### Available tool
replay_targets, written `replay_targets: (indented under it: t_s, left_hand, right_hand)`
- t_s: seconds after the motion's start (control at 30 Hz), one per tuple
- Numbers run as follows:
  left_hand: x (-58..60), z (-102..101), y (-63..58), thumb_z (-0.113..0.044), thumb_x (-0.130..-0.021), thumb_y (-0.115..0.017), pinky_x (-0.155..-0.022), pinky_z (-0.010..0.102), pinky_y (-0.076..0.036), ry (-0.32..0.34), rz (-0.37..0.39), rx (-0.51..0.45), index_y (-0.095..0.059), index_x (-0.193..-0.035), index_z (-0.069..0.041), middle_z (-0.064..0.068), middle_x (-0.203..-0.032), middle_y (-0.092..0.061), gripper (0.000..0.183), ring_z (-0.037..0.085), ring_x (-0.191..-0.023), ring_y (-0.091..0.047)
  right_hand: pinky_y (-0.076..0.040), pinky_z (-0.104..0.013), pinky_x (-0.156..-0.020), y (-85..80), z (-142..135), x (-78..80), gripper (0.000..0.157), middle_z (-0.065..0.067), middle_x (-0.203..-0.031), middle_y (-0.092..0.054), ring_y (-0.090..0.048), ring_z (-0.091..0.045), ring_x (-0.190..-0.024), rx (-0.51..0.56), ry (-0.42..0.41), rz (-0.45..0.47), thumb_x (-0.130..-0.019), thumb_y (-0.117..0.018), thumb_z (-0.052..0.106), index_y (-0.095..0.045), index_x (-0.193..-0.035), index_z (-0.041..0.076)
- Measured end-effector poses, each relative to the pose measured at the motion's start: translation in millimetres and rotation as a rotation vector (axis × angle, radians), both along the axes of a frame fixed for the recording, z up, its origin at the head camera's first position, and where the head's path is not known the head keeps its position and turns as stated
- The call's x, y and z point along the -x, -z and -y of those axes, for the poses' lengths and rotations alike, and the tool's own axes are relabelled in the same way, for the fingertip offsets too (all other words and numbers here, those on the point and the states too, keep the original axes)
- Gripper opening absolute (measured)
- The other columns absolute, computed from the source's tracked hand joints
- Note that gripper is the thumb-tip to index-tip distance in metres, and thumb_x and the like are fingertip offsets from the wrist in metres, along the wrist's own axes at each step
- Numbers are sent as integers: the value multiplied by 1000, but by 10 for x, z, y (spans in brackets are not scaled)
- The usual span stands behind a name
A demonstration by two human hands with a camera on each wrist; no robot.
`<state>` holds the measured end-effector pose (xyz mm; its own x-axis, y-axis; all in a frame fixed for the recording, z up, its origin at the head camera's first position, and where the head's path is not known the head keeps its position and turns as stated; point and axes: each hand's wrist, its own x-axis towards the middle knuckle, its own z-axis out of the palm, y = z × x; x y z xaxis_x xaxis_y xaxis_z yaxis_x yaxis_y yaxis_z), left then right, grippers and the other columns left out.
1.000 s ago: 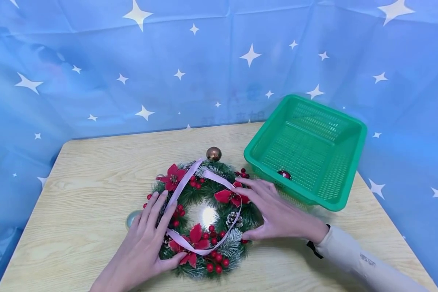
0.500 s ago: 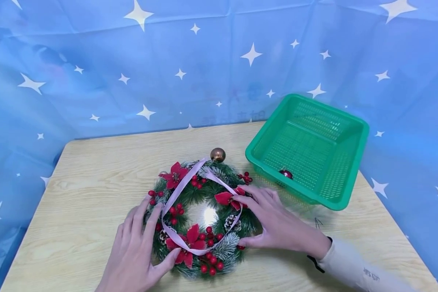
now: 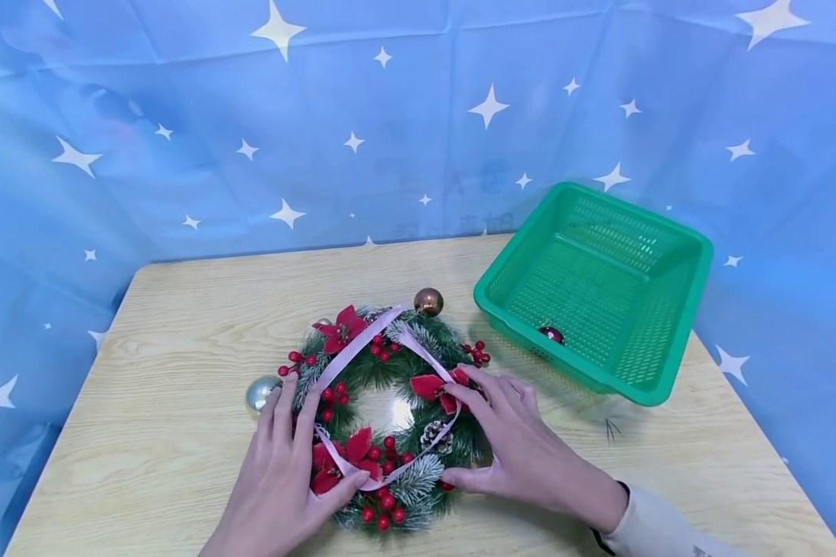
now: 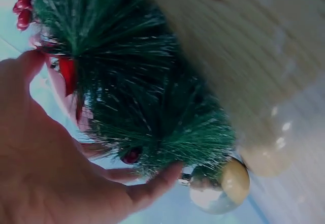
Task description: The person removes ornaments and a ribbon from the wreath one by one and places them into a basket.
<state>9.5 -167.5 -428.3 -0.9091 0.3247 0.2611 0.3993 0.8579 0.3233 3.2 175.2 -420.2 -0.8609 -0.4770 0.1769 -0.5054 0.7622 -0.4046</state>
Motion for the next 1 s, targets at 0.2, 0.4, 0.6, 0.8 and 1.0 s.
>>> replay_targets:
  t_s: [0.2, 0.4, 0.6, 0.8, 1.0]
  left_hand:
    - [52, 20, 41, -83, -87, -70, -101, 75, -48, 75, -57, 5, -34, -168, 1, 29, -172, -26, 122, 57, -153, -29]
    - [126, 36, 40, -85, -90, -64, -100, 76, -49, 125, -75, -7, -28, -172, -3, 29, -172, -26, 121, 59, -151, -30]
    - [195, 73, 22, -83, -90, -66, -108, 77, -41, 152, -40, 4, -22, -175, -7, 27, -174, -24, 123, 57, -155, -25]
    - [216, 105, 21, -80, -86, -74, -112, 79, -34, 136, 20, 45, -20, -176, -11, 22, -177, -18, 126, 55, -157, -21]
    - [208, 94, 29, -82, -84, -74, -106, 78, -35, 114, 13, 54, -18, -176, -12, 21, -178, -17, 128, 54, -157, -18]
  right_hand:
    - [-31, -75, -111, -3, -97, 14, 113, -5, -175, -29, -39, -31, -154, 32, 7, 22, -85, -77, 79, -32, -172, 22]
    - [-27, -85, -111, -20, -234, 94, 114, -7, -175, -32, -36, -34, -157, 75, 54, 70, -85, -82, 74, -35, -170, 14]
    - [-41, -71, -111, -18, -356, 174, 95, -11, -169, -41, -43, -38, -152, 143, 49, 71, -90, -85, 60, -46, -162, 10]
    - [-53, -63, -104, 33, -408, 206, 61, -10, -159, -52, -54, -31, -143, 211, 51, 61, -101, -80, 37, -56, -152, 12]
    - [-63, -39, -77, 80, -443, 245, 46, -10, -149, -59, -67, -26, -120, 270, 46, 39, -98, -81, 12, -64, -141, 13]
